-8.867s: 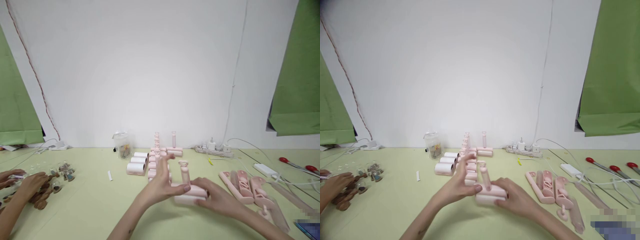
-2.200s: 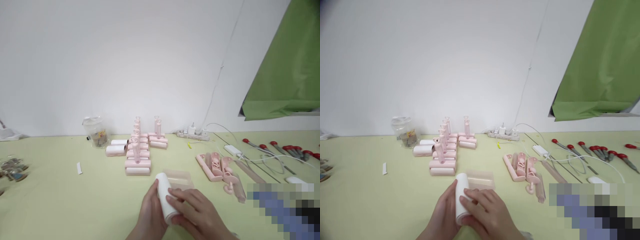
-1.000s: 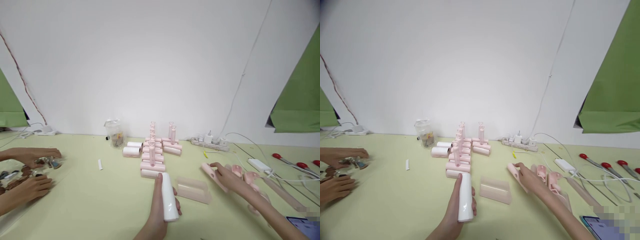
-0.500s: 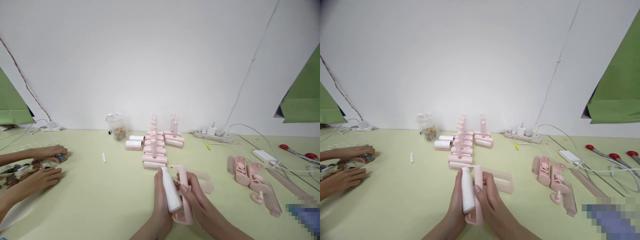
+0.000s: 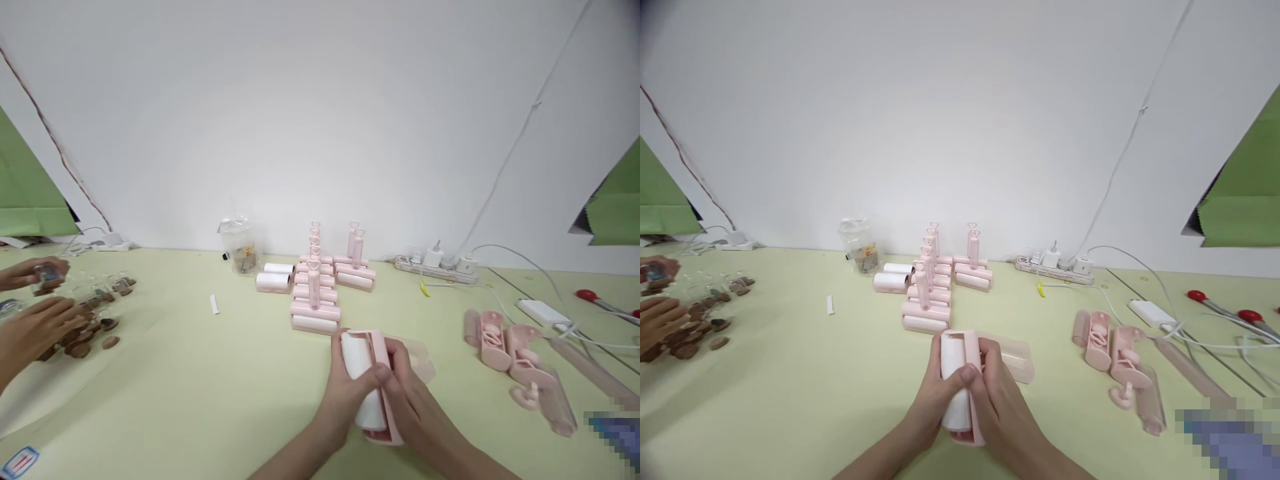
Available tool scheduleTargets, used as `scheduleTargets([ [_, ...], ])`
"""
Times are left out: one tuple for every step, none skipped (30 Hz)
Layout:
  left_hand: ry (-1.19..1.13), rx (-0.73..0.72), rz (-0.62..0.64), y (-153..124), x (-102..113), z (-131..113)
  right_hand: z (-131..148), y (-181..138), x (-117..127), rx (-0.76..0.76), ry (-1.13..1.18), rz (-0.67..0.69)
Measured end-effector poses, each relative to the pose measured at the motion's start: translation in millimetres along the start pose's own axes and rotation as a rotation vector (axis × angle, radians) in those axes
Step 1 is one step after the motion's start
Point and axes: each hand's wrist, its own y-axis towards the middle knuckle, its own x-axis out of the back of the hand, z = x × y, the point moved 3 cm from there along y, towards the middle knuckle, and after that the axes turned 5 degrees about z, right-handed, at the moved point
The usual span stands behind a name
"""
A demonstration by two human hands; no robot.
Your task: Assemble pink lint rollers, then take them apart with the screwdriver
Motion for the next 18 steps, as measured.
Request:
scheduleTargets([
  [0.009,0.007,0.053,0.7,0.2,-3.1,0.8,1.2,4.0,0.049,-0.063,0.000],
  [0.009,0.021,0.107,1.6,0.9,-7.2,2.1,2.6,9.3,0.094,-0.129,-0.003],
  [0.010,0.039,0.162,2.4,2.0,-12.0,4.2,4.2,15.3,0.134,-0.193,-0.008],
  [0.020,0.061,0.218,3.1,3.7,-17.3,7.4,5.6,21.5,0.174,-0.250,-0.008],
  [0.046,0.091,0.271,3.5,5.8,-22.3,11.4,6.8,27.1,0.213,-0.308,0.007],
  [0.093,0.121,0.313,3.6,8.4,-26.9,15.9,7.6,31.6,0.253,-0.371,0.042],
  [0.166,0.150,0.339,3.4,11.6,-30.5,20.4,7.9,34.7,0.298,-0.441,0.089],
  [0.256,0.174,0.351,3.2,15.1,-33.2,24.1,8.0,36.9,0.339,-0.508,0.131],
  [0.353,0.193,0.353,2.8,18.4,-34.9,26.6,7.9,38.8,0.363,-0.565,0.154],
  [0.449,0.200,0.347,2.5,21.3,-36.0,27.4,8.1,40.3,0.365,-0.612,0.160],
  [0.541,0.196,0.337,2.1,23.6,-36.8,27.2,8.2,41.8,0.356,-0.648,0.147],
  [0.620,0.189,0.331,1.6,25.1,-37.2,26.1,8.0,42.7,0.349,-0.677,0.129],
  [0.688,0.186,0.329,0.8,26.1,-37.2,24.6,7.5,42.7,0.344,-0.705,0.123],
  [0.746,0.182,0.334,-0.2,26.5,-36.9,22.8,6.3,42.0,0.345,-0.732,0.131],
  [0.791,0.176,0.353,-1.6,26.4,-36.4,21.1,4.4,40.6,0.351,-0.753,0.147],
  [0.827,0.171,0.387,-3.3,25.8,-35.3,19.6,2.0,38.9,0.352,-0.765,0.166],
  [0.857,0.167,0.428,-5.4,25.1,-33.7,18.3,-0.7,37.0,0.342,-0.771,0.185],
  [0.882,0.158,0.465,-7.7,24.6,-31.8,17.2,-3.6,34.9,0.325,-0.772,0.202],
])
